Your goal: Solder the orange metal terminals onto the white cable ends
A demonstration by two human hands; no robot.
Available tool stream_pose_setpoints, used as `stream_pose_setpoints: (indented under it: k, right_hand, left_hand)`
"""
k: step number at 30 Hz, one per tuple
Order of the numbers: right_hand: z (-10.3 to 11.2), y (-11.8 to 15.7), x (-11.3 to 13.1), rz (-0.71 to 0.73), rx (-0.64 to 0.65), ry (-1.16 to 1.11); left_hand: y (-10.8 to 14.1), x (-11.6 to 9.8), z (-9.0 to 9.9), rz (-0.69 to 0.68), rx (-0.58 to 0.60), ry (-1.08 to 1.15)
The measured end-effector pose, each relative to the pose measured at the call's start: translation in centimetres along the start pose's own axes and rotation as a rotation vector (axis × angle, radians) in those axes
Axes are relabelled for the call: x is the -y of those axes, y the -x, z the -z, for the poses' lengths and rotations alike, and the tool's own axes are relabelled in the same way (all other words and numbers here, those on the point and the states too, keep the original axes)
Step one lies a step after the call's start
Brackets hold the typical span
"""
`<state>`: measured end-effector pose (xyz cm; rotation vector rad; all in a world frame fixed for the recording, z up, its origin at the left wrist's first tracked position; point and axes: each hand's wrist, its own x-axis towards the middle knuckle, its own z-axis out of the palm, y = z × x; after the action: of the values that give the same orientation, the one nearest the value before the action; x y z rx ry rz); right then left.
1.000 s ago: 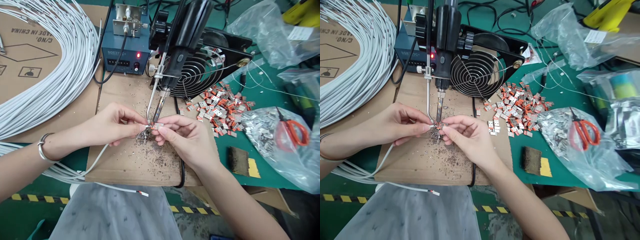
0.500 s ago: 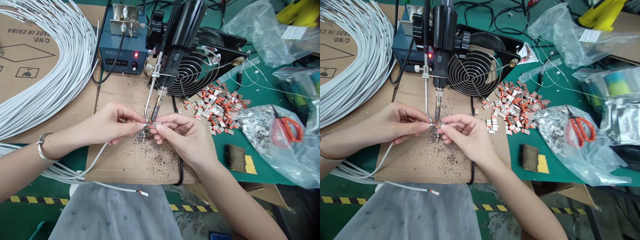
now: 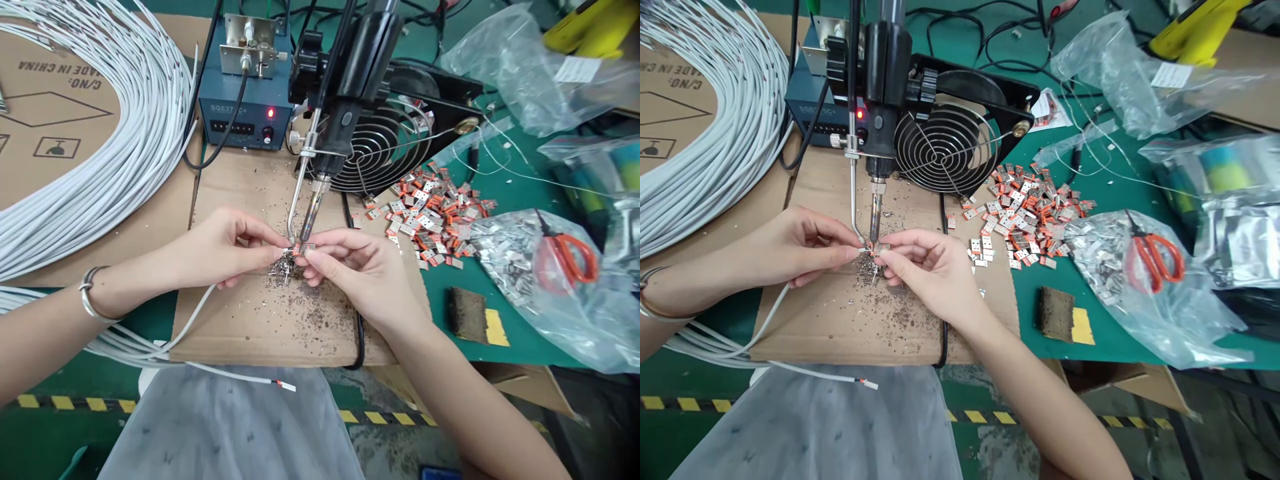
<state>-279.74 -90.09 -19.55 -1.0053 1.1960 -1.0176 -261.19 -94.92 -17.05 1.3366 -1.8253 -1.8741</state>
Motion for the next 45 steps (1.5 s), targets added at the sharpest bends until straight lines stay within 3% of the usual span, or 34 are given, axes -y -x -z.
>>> stream_pose_setpoints:
  k: [22, 45]
  right_hand:
    - [0.49, -0.02, -0.32, -0.015, 0.117, -0.138]
    - [0.44, -0.08, -0.24, -0.035, 0.116, -0.148]
  left_hand:
    - [0.41, -0.76, -0.44, 0.010, -0.034, -0.017]
    - [0.40, -0.79, -0.39, 0.039, -0.023, 0.009]
